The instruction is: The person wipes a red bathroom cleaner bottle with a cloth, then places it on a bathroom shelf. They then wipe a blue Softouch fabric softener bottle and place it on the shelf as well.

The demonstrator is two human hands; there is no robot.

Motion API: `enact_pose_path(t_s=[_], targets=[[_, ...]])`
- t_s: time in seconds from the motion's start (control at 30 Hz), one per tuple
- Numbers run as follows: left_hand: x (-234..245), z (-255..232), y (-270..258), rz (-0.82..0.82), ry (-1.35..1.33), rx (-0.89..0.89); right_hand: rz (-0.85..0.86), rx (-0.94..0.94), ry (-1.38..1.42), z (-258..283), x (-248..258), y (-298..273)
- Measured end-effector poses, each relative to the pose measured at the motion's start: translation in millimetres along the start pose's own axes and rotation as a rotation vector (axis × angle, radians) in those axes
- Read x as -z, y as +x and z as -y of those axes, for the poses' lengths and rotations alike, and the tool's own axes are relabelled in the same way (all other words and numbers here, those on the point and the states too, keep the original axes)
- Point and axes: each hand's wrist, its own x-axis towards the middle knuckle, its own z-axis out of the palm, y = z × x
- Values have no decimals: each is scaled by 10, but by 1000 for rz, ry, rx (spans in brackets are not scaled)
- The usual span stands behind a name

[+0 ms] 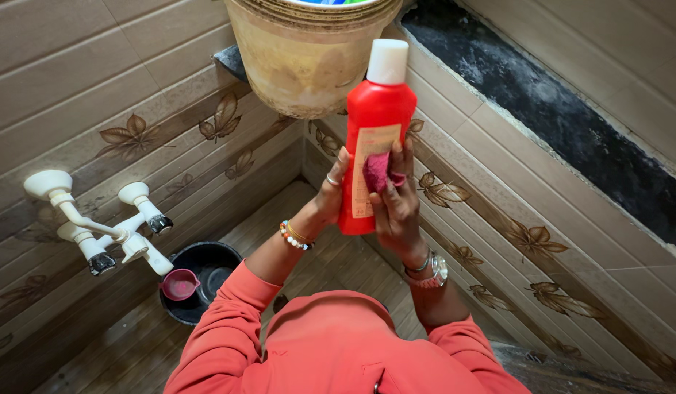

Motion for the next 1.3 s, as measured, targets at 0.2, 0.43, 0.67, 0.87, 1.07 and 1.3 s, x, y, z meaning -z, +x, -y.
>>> enact_pose_path(t_s=[0.2,0.43,0.67,0.87,1.07,1.3], targets=[[286,202,-51,21,-52,24,-22,-199,168,10,70,338],[286,28,-208,63,110,28,-95,-389,772,-163,-1,605],[197,-101,-312,169,-117,109,-55,-657,1469,-209,-98,663],[381,29,-392,130,-135,298,134,-689,1425,-278,-459,355],[658,173,-530,152,-145,291,290,-766,1956,-667,-694,-112],[901,303,-629,170,-57,360,199,-424,2019,-649,-802,-127]])
